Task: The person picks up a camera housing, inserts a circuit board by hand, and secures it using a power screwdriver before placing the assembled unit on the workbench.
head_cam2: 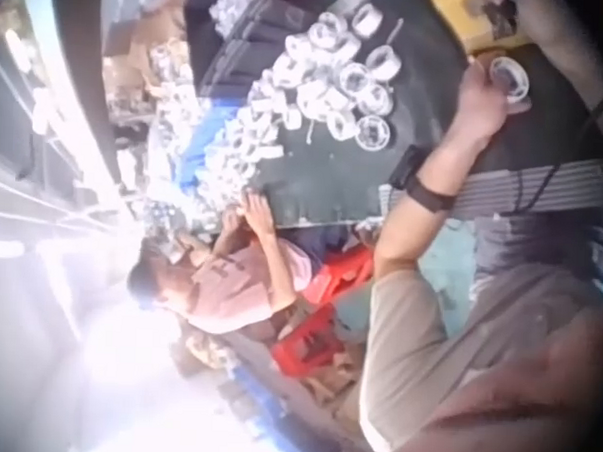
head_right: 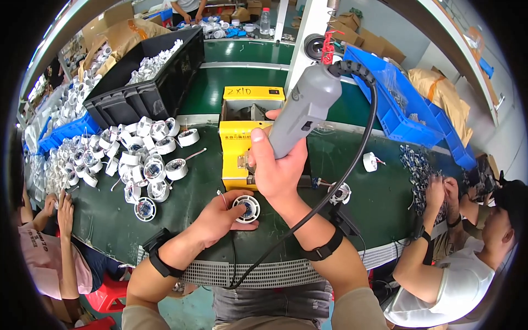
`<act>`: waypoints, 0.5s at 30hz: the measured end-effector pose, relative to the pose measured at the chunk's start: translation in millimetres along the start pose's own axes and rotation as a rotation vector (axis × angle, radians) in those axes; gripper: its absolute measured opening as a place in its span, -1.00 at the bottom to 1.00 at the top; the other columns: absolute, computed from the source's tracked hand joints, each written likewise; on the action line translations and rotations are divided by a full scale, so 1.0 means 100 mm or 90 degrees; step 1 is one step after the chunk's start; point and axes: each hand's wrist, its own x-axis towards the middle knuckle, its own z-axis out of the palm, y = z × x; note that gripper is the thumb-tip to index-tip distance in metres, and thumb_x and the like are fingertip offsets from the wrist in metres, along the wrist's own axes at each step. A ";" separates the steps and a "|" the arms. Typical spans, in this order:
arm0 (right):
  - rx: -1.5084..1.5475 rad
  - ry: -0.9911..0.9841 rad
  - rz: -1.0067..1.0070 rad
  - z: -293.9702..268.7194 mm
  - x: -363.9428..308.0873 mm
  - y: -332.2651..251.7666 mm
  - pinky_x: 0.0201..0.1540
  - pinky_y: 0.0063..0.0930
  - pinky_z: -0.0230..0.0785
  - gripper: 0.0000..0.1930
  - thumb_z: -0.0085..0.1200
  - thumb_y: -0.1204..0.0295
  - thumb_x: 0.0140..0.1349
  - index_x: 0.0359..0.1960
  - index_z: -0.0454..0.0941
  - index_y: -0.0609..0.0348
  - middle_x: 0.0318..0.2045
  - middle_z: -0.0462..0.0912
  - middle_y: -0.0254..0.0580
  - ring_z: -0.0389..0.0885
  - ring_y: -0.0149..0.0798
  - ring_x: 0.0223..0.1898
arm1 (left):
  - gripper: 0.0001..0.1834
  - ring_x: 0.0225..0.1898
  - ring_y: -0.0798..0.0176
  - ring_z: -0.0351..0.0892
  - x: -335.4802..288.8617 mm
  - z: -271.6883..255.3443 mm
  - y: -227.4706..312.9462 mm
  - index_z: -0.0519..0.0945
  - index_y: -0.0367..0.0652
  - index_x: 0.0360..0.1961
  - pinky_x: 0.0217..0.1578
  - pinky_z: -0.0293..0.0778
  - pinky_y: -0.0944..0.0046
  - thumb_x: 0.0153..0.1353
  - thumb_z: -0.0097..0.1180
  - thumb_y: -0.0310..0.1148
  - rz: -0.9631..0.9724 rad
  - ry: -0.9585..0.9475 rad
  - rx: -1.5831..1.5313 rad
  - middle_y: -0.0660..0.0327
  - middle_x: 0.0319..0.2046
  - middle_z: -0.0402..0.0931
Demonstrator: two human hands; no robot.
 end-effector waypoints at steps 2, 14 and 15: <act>0.014 0.003 0.034 -0.03 -0.07 -0.07 -0.59 -0.52 0.27 -0.68 -0.09 0.43 0.29 0.02 0.21 0.30 -0.60 0.37 -0.27 0.35 -0.42 -0.69 | -0.66 -0.20 0.10 0.62 0.00 0.02 0.00 0.31 -0.38 0.13 -0.08 0.63 0.15 0.35 -0.19 -0.54 0.000 0.013 -0.003 0.07 -0.14 0.48; 0.030 -0.084 0.105 -0.14 -0.50 -0.18 -0.56 -0.47 0.36 -0.58 -0.07 0.39 0.26 0.09 0.13 0.28 -0.56 0.37 -0.23 0.38 -0.39 -0.65 | -0.71 -0.21 0.22 0.59 -0.06 0.08 0.04 0.37 -0.38 0.05 -0.16 0.66 0.27 0.32 -0.14 -0.55 0.024 0.031 0.007 0.07 -0.11 0.45; 0.041 -0.085 0.110 -0.14 -0.51 -0.18 -0.55 -0.47 0.37 -0.57 -0.06 0.39 0.26 0.10 0.13 0.28 -0.56 0.37 -0.24 0.38 -0.38 -0.65 | -0.71 -0.21 0.22 0.59 -0.05 0.08 0.04 0.37 -0.39 0.04 -0.16 0.66 0.27 0.32 -0.14 -0.55 0.023 0.033 0.011 0.07 -0.11 0.45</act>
